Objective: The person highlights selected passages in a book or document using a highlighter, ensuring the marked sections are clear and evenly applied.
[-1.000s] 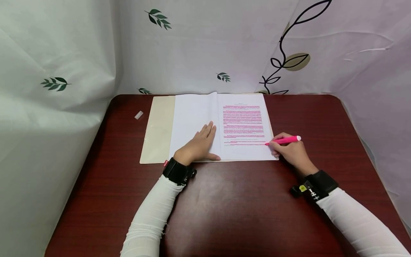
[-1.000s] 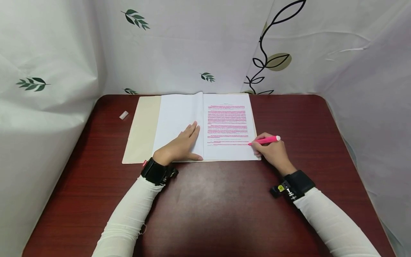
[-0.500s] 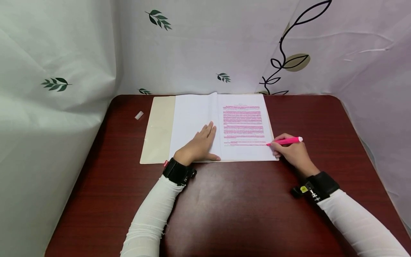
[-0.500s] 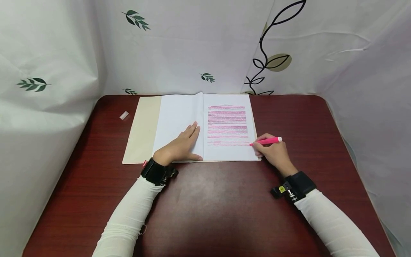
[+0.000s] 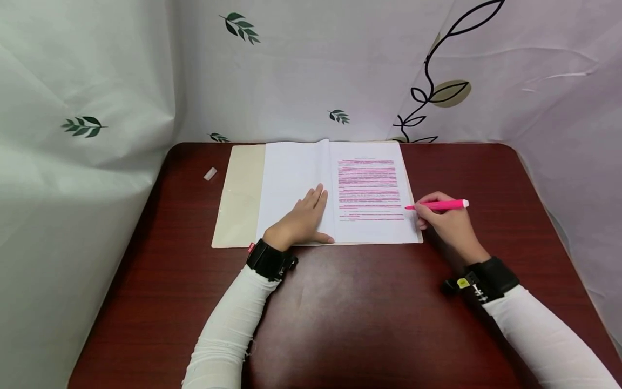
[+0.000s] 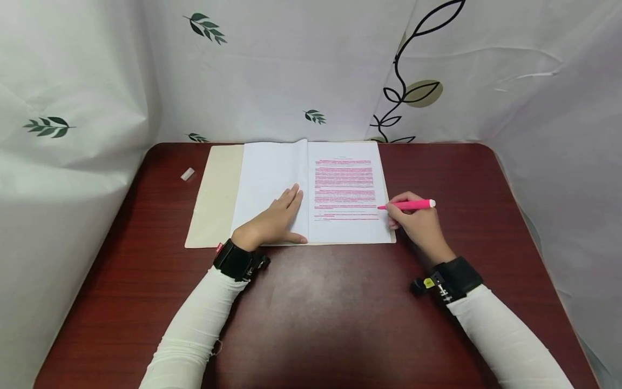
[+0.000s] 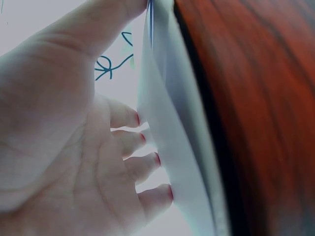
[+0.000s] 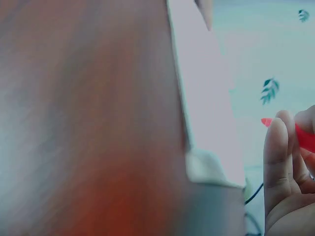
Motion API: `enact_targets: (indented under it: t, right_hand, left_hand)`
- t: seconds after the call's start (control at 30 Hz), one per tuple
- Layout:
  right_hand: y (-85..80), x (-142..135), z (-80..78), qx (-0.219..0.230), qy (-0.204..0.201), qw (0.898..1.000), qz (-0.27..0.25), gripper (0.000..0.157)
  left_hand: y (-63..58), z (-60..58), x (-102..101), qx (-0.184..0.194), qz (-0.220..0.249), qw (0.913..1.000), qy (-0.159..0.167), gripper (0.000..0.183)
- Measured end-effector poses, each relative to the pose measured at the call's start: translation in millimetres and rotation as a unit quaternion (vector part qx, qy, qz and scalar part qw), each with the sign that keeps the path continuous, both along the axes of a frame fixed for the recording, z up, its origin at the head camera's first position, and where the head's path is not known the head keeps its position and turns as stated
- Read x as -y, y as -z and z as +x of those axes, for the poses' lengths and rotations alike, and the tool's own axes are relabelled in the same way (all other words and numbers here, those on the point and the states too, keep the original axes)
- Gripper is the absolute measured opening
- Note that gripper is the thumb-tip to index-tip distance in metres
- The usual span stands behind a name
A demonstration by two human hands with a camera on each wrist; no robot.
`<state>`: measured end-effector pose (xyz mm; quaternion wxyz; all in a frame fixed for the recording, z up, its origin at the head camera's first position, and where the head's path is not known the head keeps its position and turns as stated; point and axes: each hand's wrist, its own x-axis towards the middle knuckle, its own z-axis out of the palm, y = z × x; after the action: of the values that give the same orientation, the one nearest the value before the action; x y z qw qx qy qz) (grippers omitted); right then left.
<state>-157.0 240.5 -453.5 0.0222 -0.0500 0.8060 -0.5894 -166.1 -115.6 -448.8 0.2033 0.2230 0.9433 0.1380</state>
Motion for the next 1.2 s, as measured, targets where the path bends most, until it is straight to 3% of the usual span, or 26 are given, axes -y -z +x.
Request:
enact_targets:
  t: [0.17,0.33,0.67,0.8,1.03,1.2]
  right_hand:
    - [-14.7,21.5,-4.9,-0.014,-0.01,1.0,0.025,0.025]
    - [-13.5,50.5,-10.5,-0.014,-0.038,0.999,0.002,0.025]
    - [-30.6,102.6,2.9,0.003,-0.07,0.997,0.027,0.012]
    - [-25.3,112.7,2.7,0.017,-0.076,0.997,0.028,0.01]
    - [8.9,121.1,-10.3,0.034,-0.083,0.995,0.044,0.014]
    - [19.8,126.5,-13.0,0.028,-0.093,0.994,0.059,0.015]
  left_hand:
    - [0.5,0.4,0.3,-0.002,0.007,1.0,-0.002,0.124]
    - [0.2,0.4,1.3,-0.005,0.011,0.9999,-0.001,0.124]
    - [-0.3,1.0,1.8,-0.007,0.01,0.9999,0.007,0.124]
    - [-0.2,0.9,2.1,-0.009,0.01,0.9999,0.006,0.124]
    - [0.3,0.7,2.4,-0.013,0.012,0.9998,0.002,0.124]
    - [-0.5,0.9,2.0,-0.011,0.013,0.9998,0.004,0.124]
